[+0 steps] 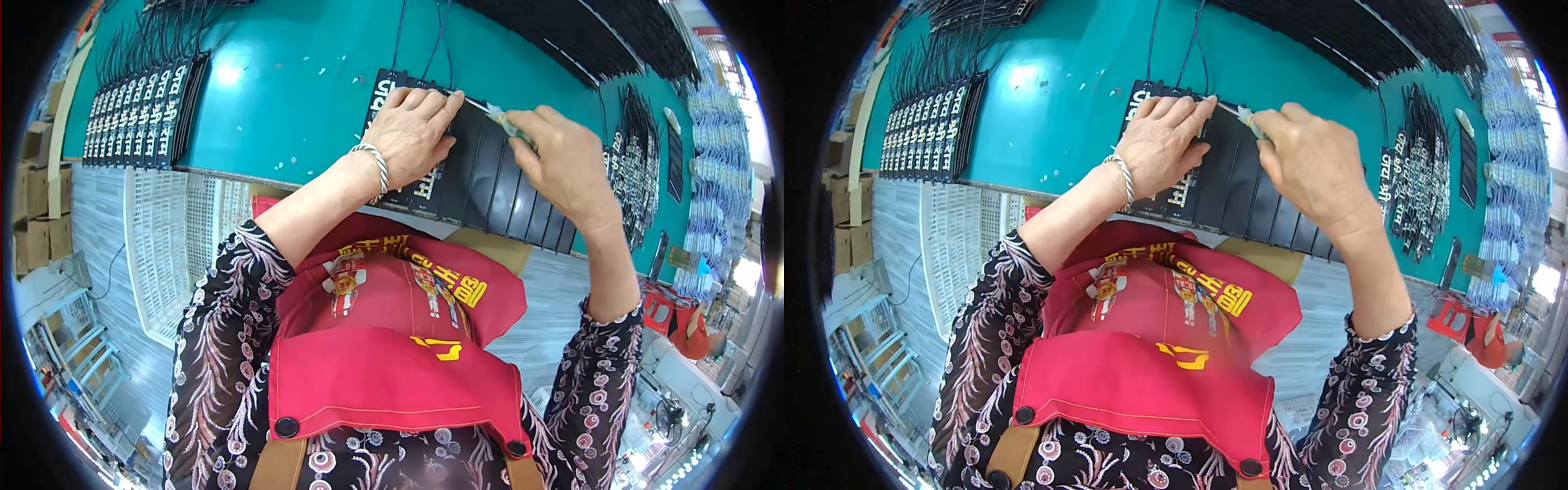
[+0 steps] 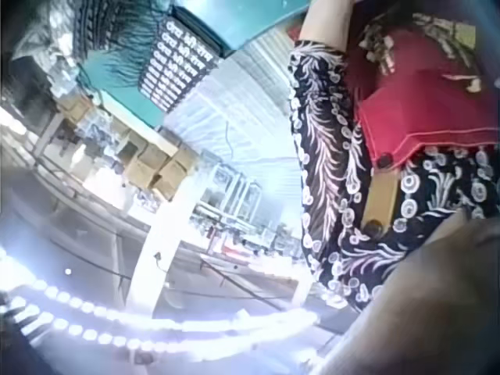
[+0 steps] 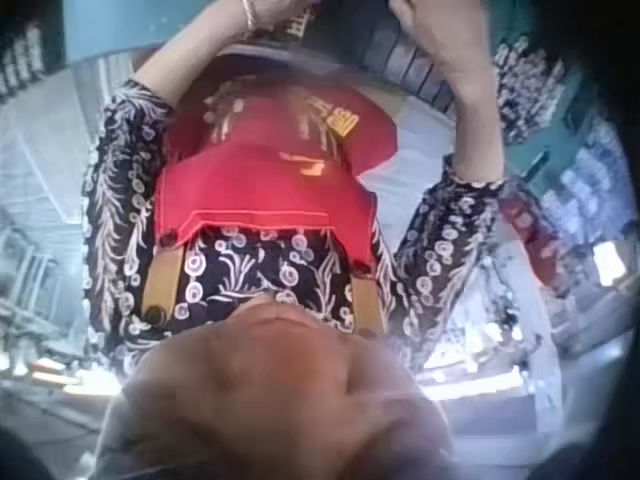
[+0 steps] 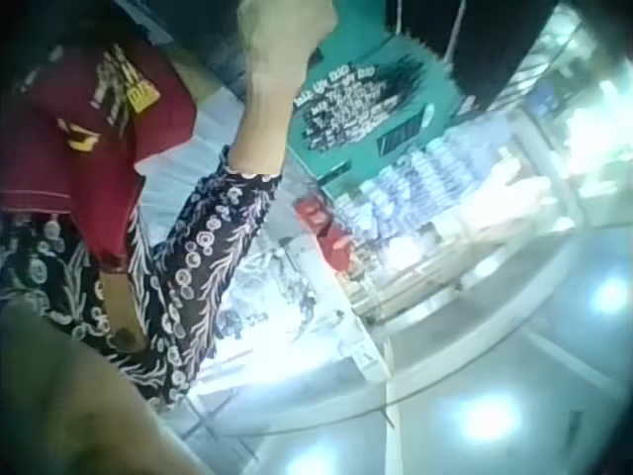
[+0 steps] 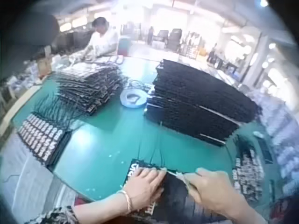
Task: Assembling electronic components and wires onto printed circuit boards at a factory workbench.
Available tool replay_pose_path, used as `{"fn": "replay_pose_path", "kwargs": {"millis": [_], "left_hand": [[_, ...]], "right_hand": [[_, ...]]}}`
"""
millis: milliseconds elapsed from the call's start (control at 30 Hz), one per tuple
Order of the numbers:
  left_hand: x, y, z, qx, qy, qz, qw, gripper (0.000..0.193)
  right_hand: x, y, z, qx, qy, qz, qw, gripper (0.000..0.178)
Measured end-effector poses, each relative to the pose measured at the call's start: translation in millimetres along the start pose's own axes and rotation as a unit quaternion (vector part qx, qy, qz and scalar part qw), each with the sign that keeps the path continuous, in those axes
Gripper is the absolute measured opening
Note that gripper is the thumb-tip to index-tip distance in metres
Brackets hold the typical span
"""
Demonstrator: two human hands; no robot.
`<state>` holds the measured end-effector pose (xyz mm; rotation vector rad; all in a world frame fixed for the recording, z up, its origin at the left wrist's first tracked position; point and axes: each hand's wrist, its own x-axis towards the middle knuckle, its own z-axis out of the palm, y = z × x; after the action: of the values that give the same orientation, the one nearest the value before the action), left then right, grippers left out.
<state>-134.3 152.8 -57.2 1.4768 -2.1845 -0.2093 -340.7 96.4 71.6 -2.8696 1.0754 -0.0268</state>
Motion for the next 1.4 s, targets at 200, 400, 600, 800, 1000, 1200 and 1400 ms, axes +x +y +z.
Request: {"fn": "replay_pose_path", "kwargs": {"millis": [200,400,600,800,1000,1200,1400], "left_hand": [[15,-22,4,0.013,0.018,-0.016,1.0,0.066],[34,-23,-7,-0.035,0.023,-0.026,0.999,0.069],[49,19,-16,-0.011,-0.032,-0.078,0.996,0.079],[47,55,-19,0.007,0.0,-0.022,1.0,0.058],[64,73,-32,0.035,-0.004,-0.045,0.998,0.044],[109,85,-3,0.024,0.013,-0.013,1.0,0.046],[157,72,-29,0.067,-0.03,-0.041,0.996,0.043]], "right_hand": [[76,13,-28,-0.025,-0.096,-0.028,0.995,0.018],[127,10,-50,-0.086,-0.127,-0.025,0.988,0.013],[81,44,-62,-0.027,-0.159,0.002,0.987,0.015],[-56,93,-4,0.082,-0.131,0.194,0.969,0.031],[-107,208,-27,0.025,-0.04,0.418,0.907,0.028],[-170,352,6,0.043,0.082,0.406,0.909,0.039],[-127,392,-22,0.2,0.058,0.491,0.846,0.037]]}}
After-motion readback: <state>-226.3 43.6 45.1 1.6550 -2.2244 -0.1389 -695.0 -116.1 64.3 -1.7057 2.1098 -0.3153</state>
